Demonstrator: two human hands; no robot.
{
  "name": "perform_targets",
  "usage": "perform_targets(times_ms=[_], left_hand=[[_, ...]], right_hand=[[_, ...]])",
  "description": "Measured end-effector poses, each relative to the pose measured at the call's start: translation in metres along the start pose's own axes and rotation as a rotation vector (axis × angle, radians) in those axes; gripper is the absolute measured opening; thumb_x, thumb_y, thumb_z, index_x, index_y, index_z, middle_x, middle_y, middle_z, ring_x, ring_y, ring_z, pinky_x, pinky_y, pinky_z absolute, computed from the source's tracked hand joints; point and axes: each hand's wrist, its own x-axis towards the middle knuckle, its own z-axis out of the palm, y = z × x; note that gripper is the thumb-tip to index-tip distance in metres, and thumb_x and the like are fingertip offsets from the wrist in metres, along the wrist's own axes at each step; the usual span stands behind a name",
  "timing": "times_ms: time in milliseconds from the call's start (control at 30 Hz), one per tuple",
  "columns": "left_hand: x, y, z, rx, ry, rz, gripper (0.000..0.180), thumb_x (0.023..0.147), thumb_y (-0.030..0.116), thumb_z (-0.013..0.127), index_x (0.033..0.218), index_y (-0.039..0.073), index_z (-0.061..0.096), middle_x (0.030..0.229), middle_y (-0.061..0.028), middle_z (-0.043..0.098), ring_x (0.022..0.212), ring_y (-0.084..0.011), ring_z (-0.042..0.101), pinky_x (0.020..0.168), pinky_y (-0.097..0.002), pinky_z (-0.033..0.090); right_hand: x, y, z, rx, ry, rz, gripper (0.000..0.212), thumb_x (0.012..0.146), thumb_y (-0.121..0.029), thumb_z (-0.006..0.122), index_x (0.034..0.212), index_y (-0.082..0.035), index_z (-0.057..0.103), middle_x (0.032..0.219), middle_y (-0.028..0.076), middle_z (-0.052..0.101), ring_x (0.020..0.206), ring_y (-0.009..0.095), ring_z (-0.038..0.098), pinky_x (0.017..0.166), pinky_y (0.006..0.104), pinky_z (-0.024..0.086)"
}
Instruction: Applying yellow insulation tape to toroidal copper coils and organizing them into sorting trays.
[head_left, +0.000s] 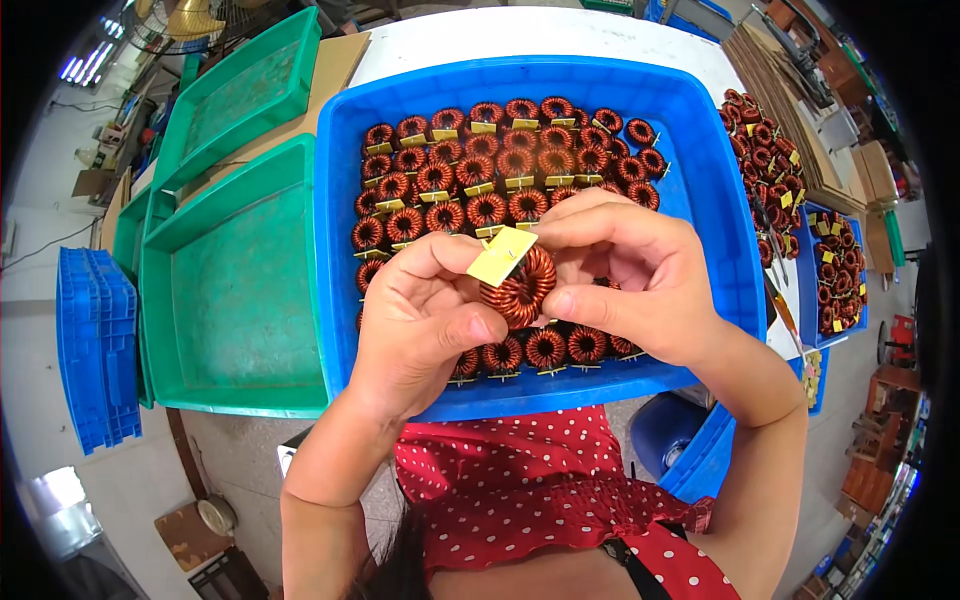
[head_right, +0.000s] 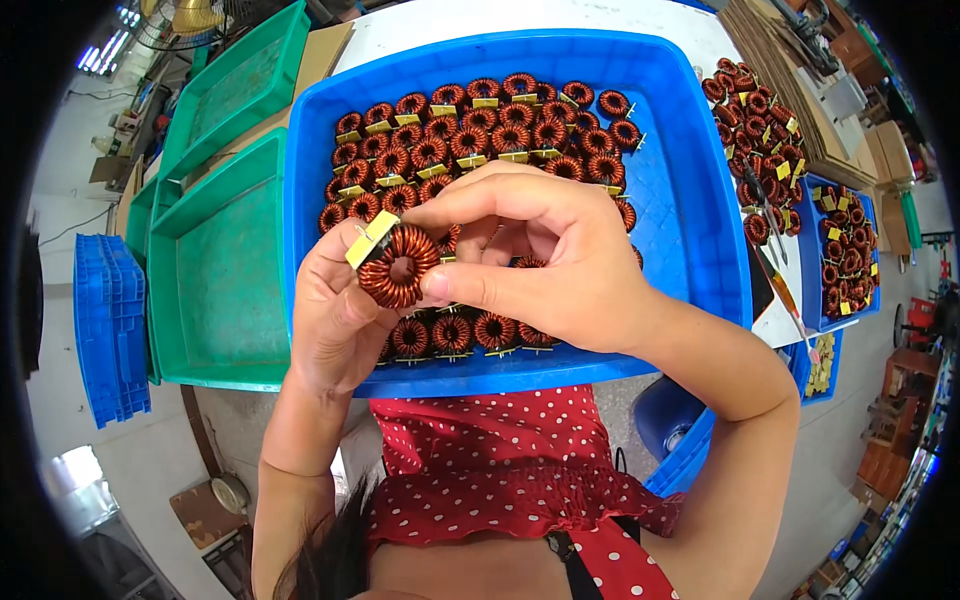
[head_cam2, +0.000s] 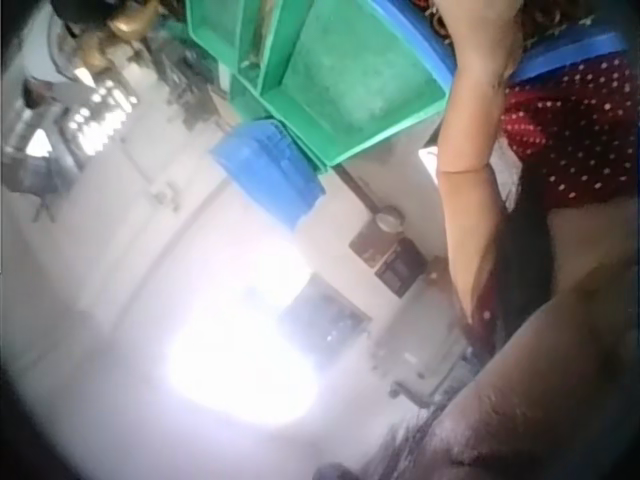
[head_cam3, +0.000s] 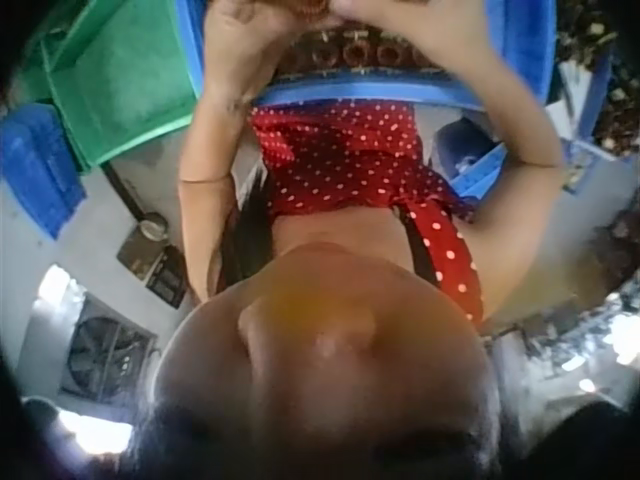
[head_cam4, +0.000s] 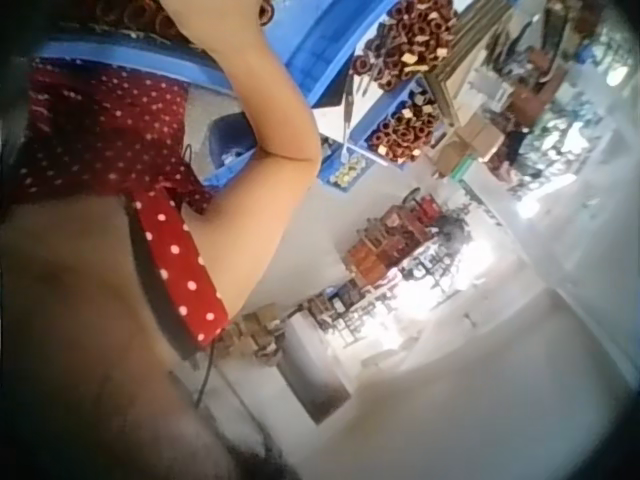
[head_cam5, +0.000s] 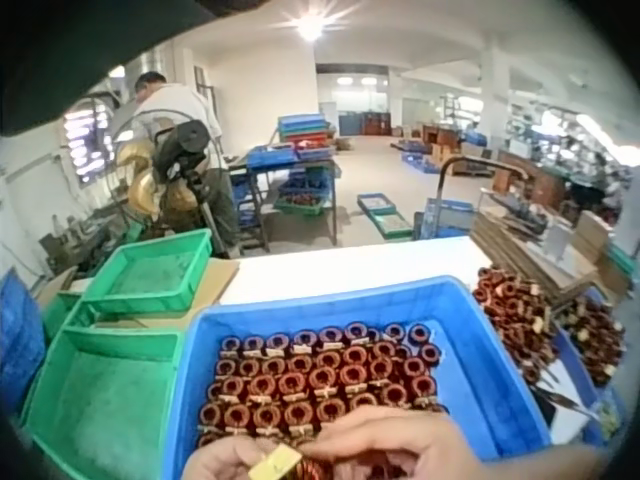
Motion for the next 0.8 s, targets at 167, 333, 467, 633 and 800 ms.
perform_targets(times_ms=[167, 333, 467, 633, 800], left_hand=[[0.003, -0.005, 0.000, 0.082, -0.046, 0.154, 0.037, 0.066, -0.003, 0.077, 0.095, 0.002, 0.054, 0.098, -0.0094, 0.058, 0.097, -0.0209, 0.058, 0.087, -0.0363, 0.048], [0.002, -0.005, -0.003, 0.154, -0.048, 0.189, 0.037, 0.066, -0.007, 0.075, 0.095, 0.001, 0.054, 0.098, -0.0084, 0.057, 0.094, -0.0188, 0.057, 0.086, -0.0352, 0.048], [-0.002, -0.004, -0.003, 0.148, 0.018, 0.114, 0.032, 0.071, -0.001, 0.074, 0.095, 0.001, 0.054, 0.098, -0.0080, 0.056, 0.093, -0.0180, 0.057, 0.084, -0.0334, 0.049], [-0.003, -0.002, 0.006, 0.098, 0.061, 0.031, 0.024, 0.082, 0.010, 0.067, 0.098, 0.002, 0.050, 0.094, -0.0089, 0.059, 0.085, -0.0184, 0.061, 0.077, -0.0316, 0.054], [-0.001, 0.000, 0.011, 0.056, 0.109, -0.048, 0.026, 0.086, 0.016, 0.064, 0.101, 0.003, 0.047, 0.097, -0.0139, 0.061, 0.081, -0.0206, 0.065, 0.073, -0.0327, 0.058]], right_hand=[[-0.001, 0.000, 0.003, 0.086, -0.017, 0.081, 0.035, 0.075, 0.002, 0.071, 0.109, 0.002, 0.061, 0.105, 0.009, 0.056, 0.085, 0.009, 0.056, 0.070, 0.0205, 0.046], [-0.002, 0.000, 0.001, 0.101, -0.021, 0.116, 0.034, 0.075, 0.004, 0.070, 0.107, 0.002, 0.060, 0.104, 0.009, 0.055, 0.080, 0.009, 0.054, 0.068, 0.0212, 0.045], [-0.002, 0.000, 0.003, 0.094, 0.019, 0.055, 0.032, 0.072, 0.003, 0.074, 0.101, 0.002, 0.061, 0.093, 0.005, 0.058, 0.073, 0.005, 0.054, 0.061, 0.0187, 0.043], [-0.004, 0.000, 0.005, 0.083, 0.060, 0.002, 0.034, 0.067, 0.005, 0.078, 0.093, 0.000, 0.058, 0.087, 0.004, 0.056, 0.066, 0.004, 0.052, 0.056, 0.0184, 0.041], [-0.006, 0.003, 0.001, 0.045, 0.042, -0.046, 0.041, 0.061, 0.012, 0.078, 0.090, -0.003, 0.052, 0.093, 0.008, 0.051, 0.068, 0.008, 0.052, 0.061, 0.0209, 0.043]])
